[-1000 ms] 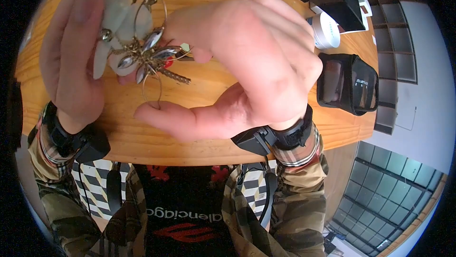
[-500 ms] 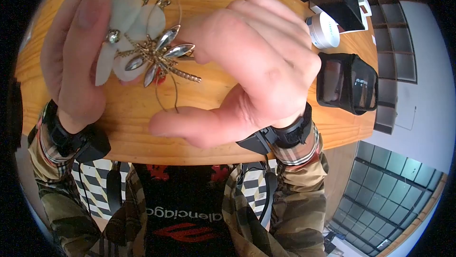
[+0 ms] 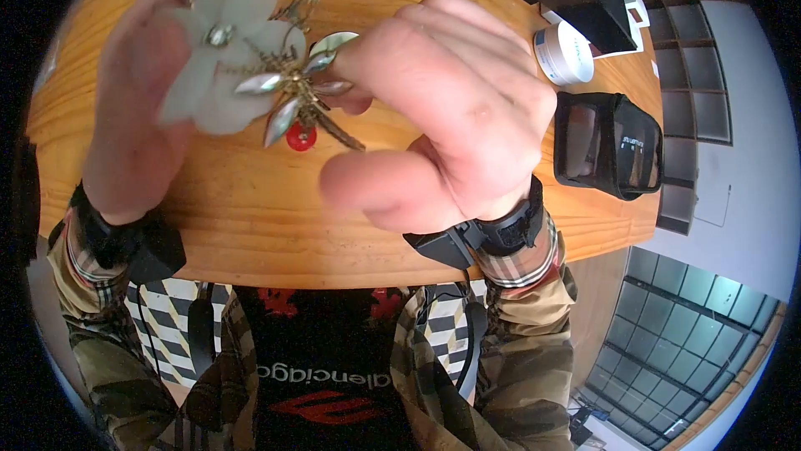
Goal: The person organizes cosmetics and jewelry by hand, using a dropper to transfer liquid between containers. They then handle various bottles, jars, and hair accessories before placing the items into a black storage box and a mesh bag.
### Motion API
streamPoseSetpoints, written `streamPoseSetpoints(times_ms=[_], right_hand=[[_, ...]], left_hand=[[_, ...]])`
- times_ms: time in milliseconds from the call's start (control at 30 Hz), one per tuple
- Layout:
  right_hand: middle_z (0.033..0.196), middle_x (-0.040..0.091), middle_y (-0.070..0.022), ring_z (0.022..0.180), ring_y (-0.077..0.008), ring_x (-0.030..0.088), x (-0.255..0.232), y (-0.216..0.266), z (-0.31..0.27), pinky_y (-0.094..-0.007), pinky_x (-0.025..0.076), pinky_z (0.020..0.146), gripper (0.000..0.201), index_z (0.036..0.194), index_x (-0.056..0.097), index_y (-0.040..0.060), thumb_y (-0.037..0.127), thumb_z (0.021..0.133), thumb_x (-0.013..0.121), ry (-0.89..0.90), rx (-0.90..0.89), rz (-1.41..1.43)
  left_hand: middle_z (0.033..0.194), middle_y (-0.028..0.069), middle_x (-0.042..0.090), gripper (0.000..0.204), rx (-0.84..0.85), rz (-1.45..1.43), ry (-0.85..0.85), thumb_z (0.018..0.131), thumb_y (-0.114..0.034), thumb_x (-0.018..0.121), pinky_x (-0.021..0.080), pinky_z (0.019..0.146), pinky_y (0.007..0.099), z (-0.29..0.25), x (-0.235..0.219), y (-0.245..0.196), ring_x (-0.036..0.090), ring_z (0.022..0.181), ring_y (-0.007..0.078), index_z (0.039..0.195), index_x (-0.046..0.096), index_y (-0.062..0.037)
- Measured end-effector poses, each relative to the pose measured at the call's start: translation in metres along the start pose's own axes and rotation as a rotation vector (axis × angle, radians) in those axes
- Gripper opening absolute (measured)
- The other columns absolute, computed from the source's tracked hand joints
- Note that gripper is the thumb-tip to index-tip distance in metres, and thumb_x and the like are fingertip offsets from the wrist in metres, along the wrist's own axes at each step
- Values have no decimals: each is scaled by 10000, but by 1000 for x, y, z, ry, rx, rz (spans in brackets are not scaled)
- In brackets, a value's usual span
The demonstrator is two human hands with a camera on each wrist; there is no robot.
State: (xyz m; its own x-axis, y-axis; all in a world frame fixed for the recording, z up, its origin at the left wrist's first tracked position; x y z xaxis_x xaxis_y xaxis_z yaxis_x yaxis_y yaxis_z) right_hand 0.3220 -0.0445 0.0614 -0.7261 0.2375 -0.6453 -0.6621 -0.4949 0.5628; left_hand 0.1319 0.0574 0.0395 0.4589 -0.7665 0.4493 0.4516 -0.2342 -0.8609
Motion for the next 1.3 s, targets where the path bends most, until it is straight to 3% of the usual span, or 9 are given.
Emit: streamPoseSetpoints(times_ms=[67,133,167,233,267,333,633,733,1300], right_hand=[[755,654,-219,662,-280,621,-1,2,0,-378,502,594,883,853,610,-87,716,1017,283,-10,13,33],[711,646,-230,609,-316,627,-2,2,-1,-424,526,602,792,834,619,-93,594,1063,296,-30,42,102],[711,646,-230,609,-316,627,-1,3,-2,-424,526,602,792,834,619,-93,594,1063,296,-31,42,102],[677,636,-234,598,-329,634,1,6,-4,-427,551,616,728,855,608,-122,523,1058,336,-58,50,95],[660,631,-235,593,-335,637,2,6,-5,-429,563,623,696,866,602,-136,487,1055,356,-70,55,94],[676,635,-236,598,-331,643,1,6,-7,-423,566,624,673,876,602,-136,474,1048,379,-60,14,102],[812,672,-240,645,-291,688,-3,-16,-7,-373,595,641,492,964,607,-137,354,987,581,9,-310,169],[858,684,-241,661,-278,704,-10,-24,-5,-357,604,646,454,994,609,-137,314,967,648,30,-415,188],[691,690,-136,625,-225,674,-11,-5,-8,-351,549,609,367,918,644,-75,283,1001,661,-28,-520,-58]], left_hand=[[987,73,641,195,196,-27,181,871,-160,742,486,822,290,2,21,3,601,907,107,920,598,-39],[1073,103,650,208,134,591,-662,861,-75,740,497,843,292,-1,75,-3,617,949,129,1002,594,-28],[1073,103,650,208,133,591,-662,861,-75,740,497,843,292,-2,53,2,617,949,129,1002,594,-28],[1135,129,665,356,289,-154,117,840,-2,748,521,885,319,-2,3,17,645,1039,164,1148,570,-3],[1135,129,665,356,289,-154,117,840,-2,748,521,885,319,-3,17,11,645,1039,164,1148,570,-3],[1130,153,692,454,75,-121,-473,850,23,751,566,837,339,-11,46,-8,696,1000,200,1244,525,12],[931,181,725,471,-215,-166,-235,870,29,750,600,699,340,-13,38,-25,735,754,239,1256,479,12],[892,168,722,400,-269,34,-446,878,37,743,584,673,297,-8,55,-31,725,709,222,1193,498,2],[977,122,696,343,35,291,-448,974,-95,629,518,691,266,-26,28,0,651,756,160,1275,525,34]])
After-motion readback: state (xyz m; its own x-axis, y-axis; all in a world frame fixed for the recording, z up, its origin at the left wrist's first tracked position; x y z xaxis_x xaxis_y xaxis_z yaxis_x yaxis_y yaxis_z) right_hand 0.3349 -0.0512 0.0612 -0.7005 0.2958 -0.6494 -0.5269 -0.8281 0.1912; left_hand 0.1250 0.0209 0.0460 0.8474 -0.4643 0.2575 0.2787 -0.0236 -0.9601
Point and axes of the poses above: each hand's wrist, its own z-axis towards the middle knuckle, its own x-axis out of the palm, y = z × x, the point moved 2 cm from there along z, towards the middle knuckle
